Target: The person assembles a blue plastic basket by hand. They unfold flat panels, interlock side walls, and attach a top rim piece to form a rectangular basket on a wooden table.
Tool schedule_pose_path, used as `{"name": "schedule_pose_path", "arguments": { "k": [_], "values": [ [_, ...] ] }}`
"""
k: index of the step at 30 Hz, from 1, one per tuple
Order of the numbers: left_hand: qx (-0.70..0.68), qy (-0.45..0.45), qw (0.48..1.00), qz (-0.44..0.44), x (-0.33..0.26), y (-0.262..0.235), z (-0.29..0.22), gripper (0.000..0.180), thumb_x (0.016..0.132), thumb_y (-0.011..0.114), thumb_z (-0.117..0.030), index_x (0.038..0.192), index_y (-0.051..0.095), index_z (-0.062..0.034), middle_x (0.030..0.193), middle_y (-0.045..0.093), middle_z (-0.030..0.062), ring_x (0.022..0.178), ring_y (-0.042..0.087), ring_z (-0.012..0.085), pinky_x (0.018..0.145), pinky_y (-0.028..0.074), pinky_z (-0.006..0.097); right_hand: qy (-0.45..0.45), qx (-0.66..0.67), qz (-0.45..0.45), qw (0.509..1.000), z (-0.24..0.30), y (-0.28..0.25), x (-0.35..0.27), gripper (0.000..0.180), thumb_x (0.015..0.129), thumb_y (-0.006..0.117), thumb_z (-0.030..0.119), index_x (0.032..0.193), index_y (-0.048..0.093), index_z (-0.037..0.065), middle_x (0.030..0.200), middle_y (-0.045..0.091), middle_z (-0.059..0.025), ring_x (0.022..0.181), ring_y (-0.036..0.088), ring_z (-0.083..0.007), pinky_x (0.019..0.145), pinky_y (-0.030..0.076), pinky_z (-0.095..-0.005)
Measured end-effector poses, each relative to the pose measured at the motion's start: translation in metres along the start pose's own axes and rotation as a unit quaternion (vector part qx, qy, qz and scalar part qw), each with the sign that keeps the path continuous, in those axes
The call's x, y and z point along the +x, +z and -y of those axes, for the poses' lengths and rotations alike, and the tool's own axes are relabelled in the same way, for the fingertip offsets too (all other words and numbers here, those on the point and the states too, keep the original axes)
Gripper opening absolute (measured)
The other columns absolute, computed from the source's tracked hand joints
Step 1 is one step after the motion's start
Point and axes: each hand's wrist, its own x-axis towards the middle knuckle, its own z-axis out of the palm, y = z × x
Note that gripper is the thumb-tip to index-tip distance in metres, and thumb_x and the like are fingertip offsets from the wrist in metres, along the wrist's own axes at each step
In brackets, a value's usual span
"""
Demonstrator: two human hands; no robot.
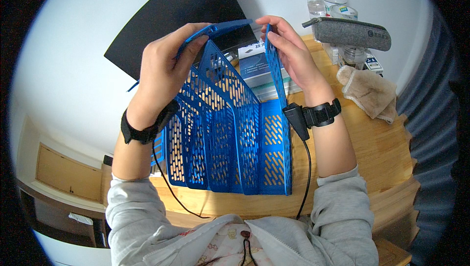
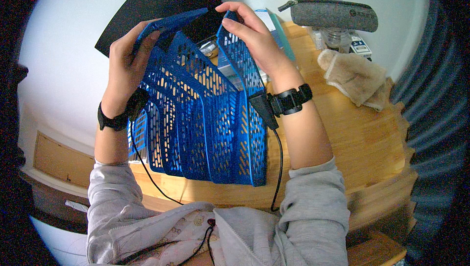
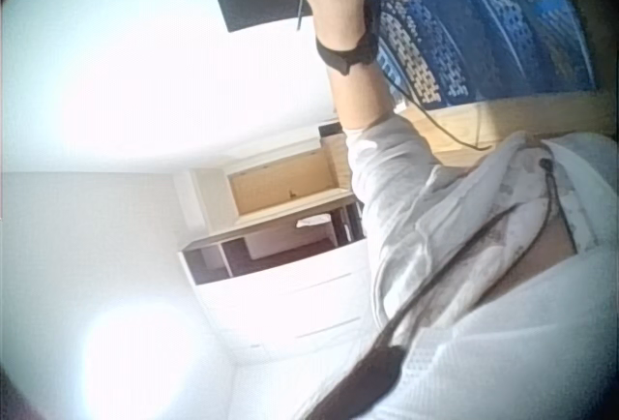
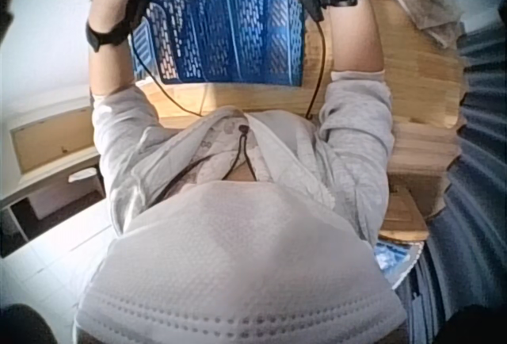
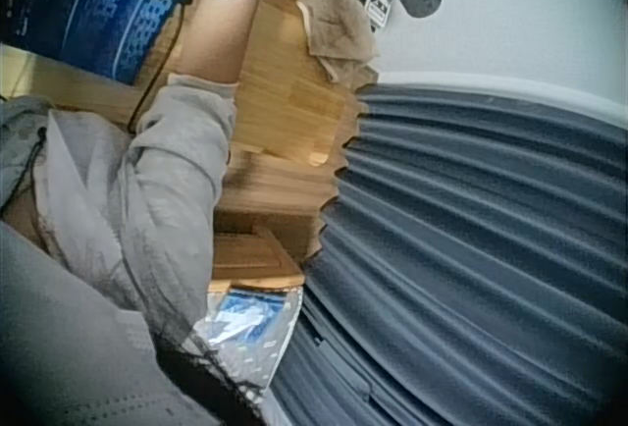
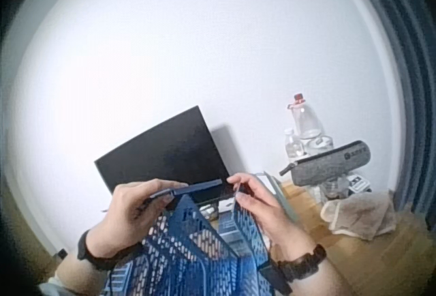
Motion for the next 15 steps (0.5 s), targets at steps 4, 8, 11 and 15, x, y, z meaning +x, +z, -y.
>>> {"name": "schedule_pose_path", "arguments": {
  "k": [4,8,11,15],
  "values": [
    [0.006,0.004,1.0,-0.006,0.0002,0.003,0.0029,0.021,0.089,0.056,-0.01,0.108,0.062,-0.0056,0.078,0.065,0.0103,0.064,0.063,0.0168,0.056,0.049,0.026,-0.008,-0.003,-0.028,1.0,-0.0027,0.0019,0.0027,0.033,0.095,0.047,0.021,0.126,0.047,0.009,0.1,0.048,0.0005,0.096,0.047,-0.006,0.084,0.039,-0.02],
    [0.012,-0.014,1.0,0.006,-0.0014,0.0026,0.0012,0.02,0.089,0.056,-0.011,0.107,0.063,-0.0049,0.076,0.064,0.01,0.062,0.061,0.0166,0.055,0.048,0.026,0.019,-0.021,-0.069,0.997,-0.002,0.0048,0.0018,0.031,0.094,0.05,0.024,0.121,0.05,0.008,0.092,0.051,0.0027,0.087,0.05,-0.0036,0.078,0.041,-0.018],
    [0.021,-0.035,0.999,0.016,-0.0028,0.0015,-0.0014,0.019,0.089,0.057,-0.012,0.105,0.063,-0.0046,0.075,0.064,0.01,0.061,0.061,0.0163,0.054,0.047,0.026,0.04,-0.019,-0.075,0.996,-0.0004,0.0035,0.0014,0.028,0.092,0.055,0.027,0.113,0.053,0.008,0.087,0.053,0.004,0.081,0.051,-0.0026,0.073,0.042,-0.0168],
    [0.017,-0.031,0.999,0.008,-0.0027,0.0048,-0.003,0.019,0.089,0.057,-0.013,0.104,0.064,-0.0048,0.075,0.065,0.01,0.062,0.062,0.0162,0.055,0.048,0.026,0.04,0.018,-0.079,0.996,-0.001,-0.0013,0.0036,0.026,0.089,0.061,0.027,0.104,0.055,0.007,0.083,0.055,0.0045,0.077,0.052,-0.0027,0.07,0.042,-0.0167]
  ]
}}
